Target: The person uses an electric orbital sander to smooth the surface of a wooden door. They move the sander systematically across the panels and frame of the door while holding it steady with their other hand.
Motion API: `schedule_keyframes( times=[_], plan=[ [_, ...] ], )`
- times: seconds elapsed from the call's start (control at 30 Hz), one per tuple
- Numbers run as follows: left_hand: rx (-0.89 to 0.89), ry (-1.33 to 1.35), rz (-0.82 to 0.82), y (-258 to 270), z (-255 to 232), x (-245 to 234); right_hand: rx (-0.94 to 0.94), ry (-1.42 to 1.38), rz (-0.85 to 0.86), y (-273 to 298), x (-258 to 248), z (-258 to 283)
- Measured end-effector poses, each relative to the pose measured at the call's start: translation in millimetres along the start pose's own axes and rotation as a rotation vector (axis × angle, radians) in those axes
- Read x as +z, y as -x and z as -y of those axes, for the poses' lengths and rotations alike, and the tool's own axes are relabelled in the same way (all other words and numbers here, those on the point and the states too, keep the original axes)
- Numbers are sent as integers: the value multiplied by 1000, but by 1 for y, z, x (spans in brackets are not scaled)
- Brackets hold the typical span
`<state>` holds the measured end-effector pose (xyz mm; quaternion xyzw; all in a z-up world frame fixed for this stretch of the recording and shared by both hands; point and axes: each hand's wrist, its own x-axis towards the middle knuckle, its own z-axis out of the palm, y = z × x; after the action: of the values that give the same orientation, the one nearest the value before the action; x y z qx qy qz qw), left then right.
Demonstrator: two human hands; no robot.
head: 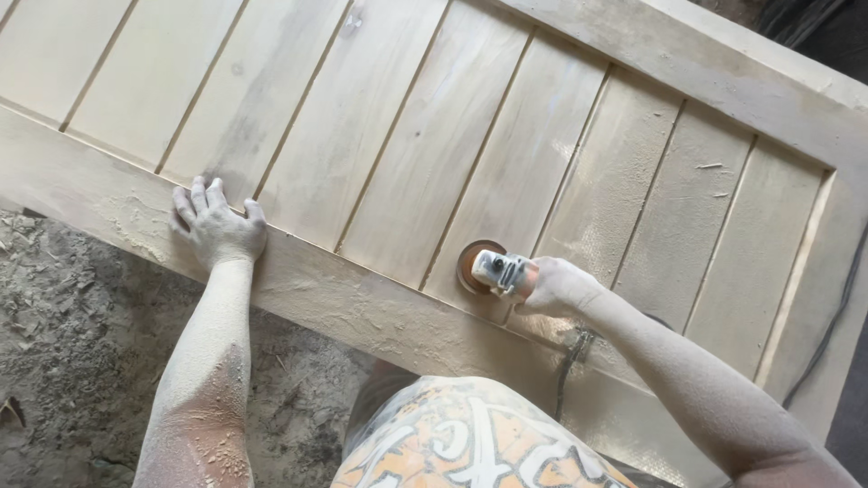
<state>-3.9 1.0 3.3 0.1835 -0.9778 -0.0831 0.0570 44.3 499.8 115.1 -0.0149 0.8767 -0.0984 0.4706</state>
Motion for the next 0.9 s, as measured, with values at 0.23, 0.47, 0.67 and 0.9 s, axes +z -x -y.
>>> schedule_keyframes(
  times=[0.23,0.47,0.67,0.9],
  plan=[
    [-19,-8,36,1,-2,-6,44,-288,-123,-52,-82,-20],
    [-25,5,32,3,-2,-2,224,-336,-264,-127,-164,-53],
    [-37,49,-4,-2,-9,-6,351,-614,-351,-153,-221,-48],
    [-1,66,-32,4,4,10,-3,-464,-422,-193,-215,-62]
  ],
)
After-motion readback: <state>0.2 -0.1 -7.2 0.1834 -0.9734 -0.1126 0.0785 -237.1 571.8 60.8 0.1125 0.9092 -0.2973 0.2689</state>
